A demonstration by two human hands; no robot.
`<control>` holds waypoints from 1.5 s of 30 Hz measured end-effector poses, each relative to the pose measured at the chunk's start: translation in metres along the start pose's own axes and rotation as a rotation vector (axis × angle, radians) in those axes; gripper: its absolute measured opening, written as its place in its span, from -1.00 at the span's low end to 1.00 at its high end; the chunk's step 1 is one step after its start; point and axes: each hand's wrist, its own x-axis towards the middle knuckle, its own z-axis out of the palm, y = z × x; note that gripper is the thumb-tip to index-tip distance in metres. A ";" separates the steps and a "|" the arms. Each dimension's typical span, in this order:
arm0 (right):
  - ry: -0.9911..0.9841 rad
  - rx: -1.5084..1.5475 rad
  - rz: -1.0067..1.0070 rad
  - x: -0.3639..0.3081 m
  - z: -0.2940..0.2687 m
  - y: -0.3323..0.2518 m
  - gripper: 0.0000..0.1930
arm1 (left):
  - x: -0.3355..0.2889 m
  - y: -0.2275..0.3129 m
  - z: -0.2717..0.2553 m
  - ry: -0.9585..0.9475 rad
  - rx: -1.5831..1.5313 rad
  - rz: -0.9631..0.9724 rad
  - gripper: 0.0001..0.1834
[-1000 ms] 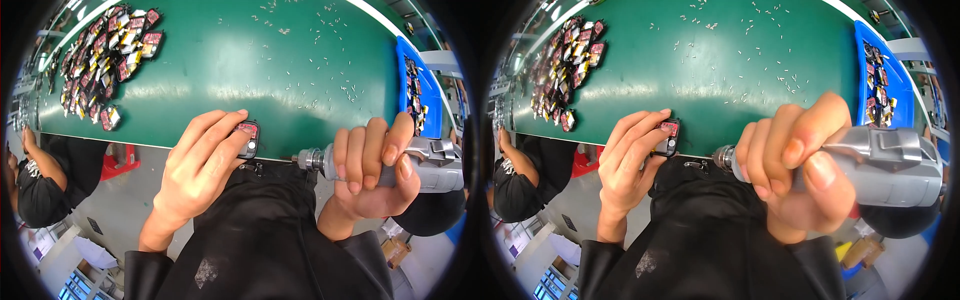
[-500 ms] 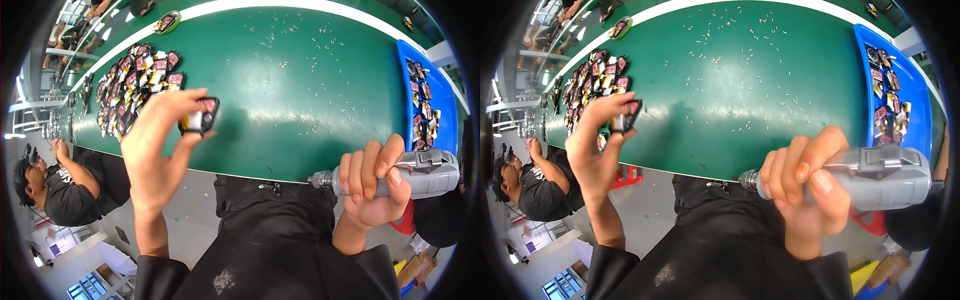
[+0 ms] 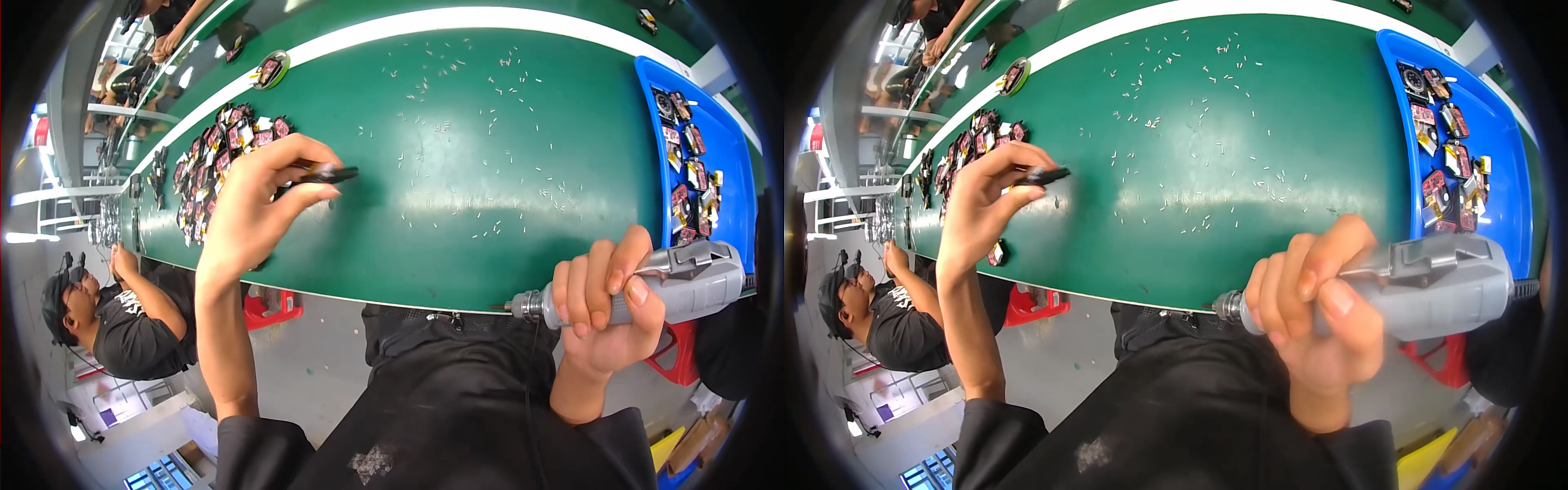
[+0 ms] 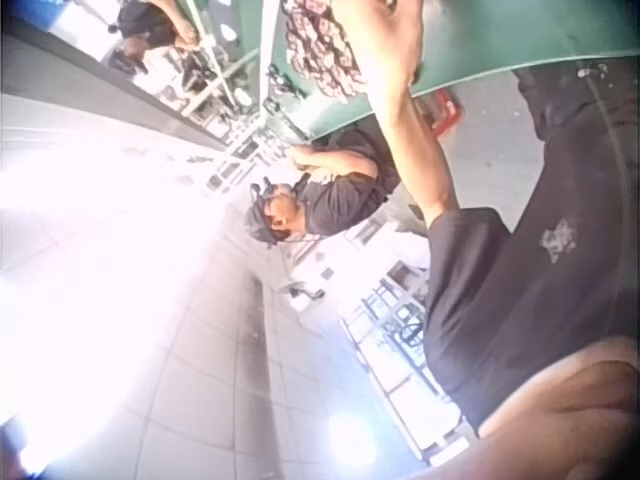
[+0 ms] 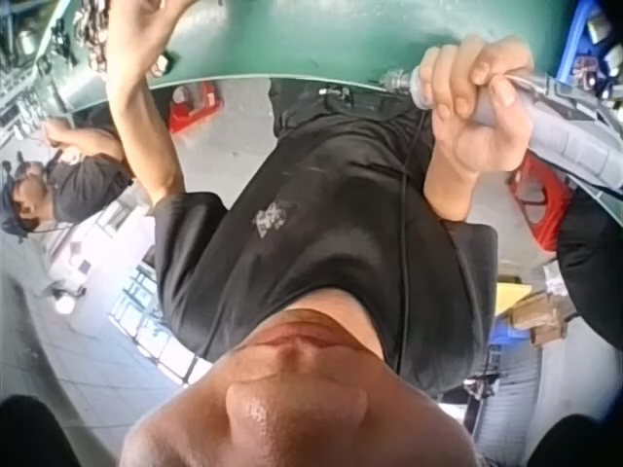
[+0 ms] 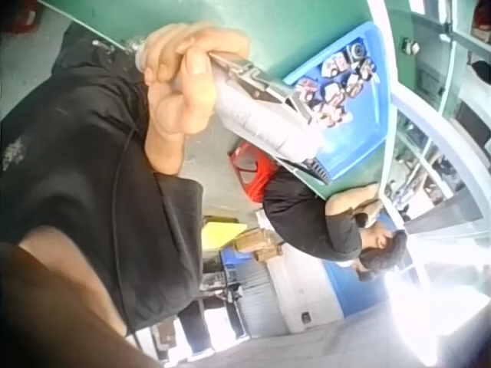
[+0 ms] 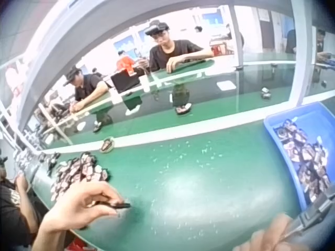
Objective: Assembling small electronic components using an electric screwdriver on a production line.
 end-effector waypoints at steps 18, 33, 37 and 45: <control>0.013 -0.030 0.034 0.002 0.001 0.006 -0.82 | 0.000 -0.010 0.012 -0.012 -0.060 -0.004 -0.72; 0.015 0.039 0.084 -0.001 0.006 0.011 -0.87 | -0.047 -0.023 0.054 0.333 0.439 0.232 -0.49; -0.022 0.059 0.083 -0.001 0.010 0.011 -0.87 | -0.033 -0.007 0.059 0.446 0.505 0.288 -0.61; 0.000 0.086 0.084 -0.004 0.010 0.008 -0.88 | -0.016 -0.007 0.071 0.428 0.746 0.260 -0.75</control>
